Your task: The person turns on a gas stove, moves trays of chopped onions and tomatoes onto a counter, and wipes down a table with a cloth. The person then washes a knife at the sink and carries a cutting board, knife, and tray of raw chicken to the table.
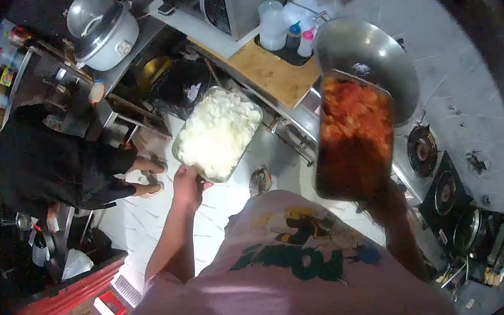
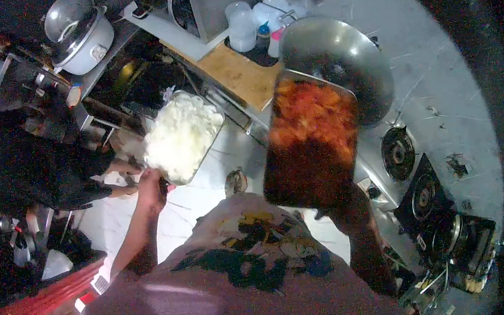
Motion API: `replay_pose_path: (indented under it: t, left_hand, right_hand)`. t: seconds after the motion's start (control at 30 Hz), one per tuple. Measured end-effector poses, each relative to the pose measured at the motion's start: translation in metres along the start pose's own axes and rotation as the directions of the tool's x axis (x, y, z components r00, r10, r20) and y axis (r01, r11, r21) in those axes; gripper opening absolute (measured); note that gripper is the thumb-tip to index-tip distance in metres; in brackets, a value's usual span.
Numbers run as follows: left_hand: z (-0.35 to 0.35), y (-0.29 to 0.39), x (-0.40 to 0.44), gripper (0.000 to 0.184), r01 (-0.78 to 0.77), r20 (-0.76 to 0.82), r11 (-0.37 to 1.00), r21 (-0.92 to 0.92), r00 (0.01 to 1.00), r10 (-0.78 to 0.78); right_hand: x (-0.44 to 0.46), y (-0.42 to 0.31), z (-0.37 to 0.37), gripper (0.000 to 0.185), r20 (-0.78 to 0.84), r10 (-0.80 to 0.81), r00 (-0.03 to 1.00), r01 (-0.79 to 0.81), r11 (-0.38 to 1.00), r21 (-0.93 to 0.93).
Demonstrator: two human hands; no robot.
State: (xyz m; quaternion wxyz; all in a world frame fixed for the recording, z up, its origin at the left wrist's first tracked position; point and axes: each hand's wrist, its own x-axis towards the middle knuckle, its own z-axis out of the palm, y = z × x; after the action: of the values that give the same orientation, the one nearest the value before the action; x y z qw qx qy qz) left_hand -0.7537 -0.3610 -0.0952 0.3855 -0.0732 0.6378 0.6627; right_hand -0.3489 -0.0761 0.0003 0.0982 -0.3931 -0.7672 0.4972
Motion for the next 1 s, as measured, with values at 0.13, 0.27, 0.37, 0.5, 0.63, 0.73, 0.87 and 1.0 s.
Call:
replay_pose_path:
  t: [0.13,0.27,0.37,0.5,0.63,0.73,0.87,1.0]
  left_hand:
    - [-0.022,0.032,0.045,0.026,-0.024,0.003,0.998,0.055,1.0,0.024]
    - [-0.025,0.042,0.074,0.024,-0.028,-0.021,1.0,0.014,0.999,0.028]
    - [-0.024,0.046,0.095,0.023,-0.017,-0.03,1.0,-0.022,0.999,0.016]
    - [-0.031,0.041,0.128,0.016,-0.011,0.069,0.996,-0.087,0.997,0.017]
    - [-0.02,0.056,0.123,0.015,-0.032,-0.059,0.992,-0.122,0.998,0.024]
    - [-0.034,0.054,0.136,0.02,-0.069,0.008,0.989,-0.13,0.997,0.071]
    - [-0.048,0.064,0.152,0.012,-0.08,-0.01,0.978,-0.192,0.997,0.08]
    - [-0.052,0.096,0.17,0.022,-0.1,-0.16,0.986,-0.137,0.984,0.077]
  right_hand:
    - [0.063,-0.012,0.063,0.05,0.137,0.01,0.991,0.027,0.963,-0.267]
    - [0.106,-0.041,0.1,0.042,0.28,-0.171,0.945,0.24,0.942,-0.234]
    - [0.134,-0.018,0.131,0.043,0.215,-0.149,0.965,0.159,0.987,-0.03]
    - [0.16,0.004,0.145,0.042,0.302,-0.137,0.943,0.152,0.988,-0.025]
    - [0.178,0.012,0.147,0.038,0.286,-0.302,0.909,0.346,0.931,-0.114]
    - [0.182,-0.041,0.131,0.034,0.39,0.126,0.912,0.031,0.927,-0.374]
    - [0.207,-0.043,0.12,0.032,0.432,-0.132,0.892,0.272,0.921,-0.281]
    - [0.236,-0.125,0.109,0.037,0.374,0.0,0.927,0.127,0.941,-0.315]
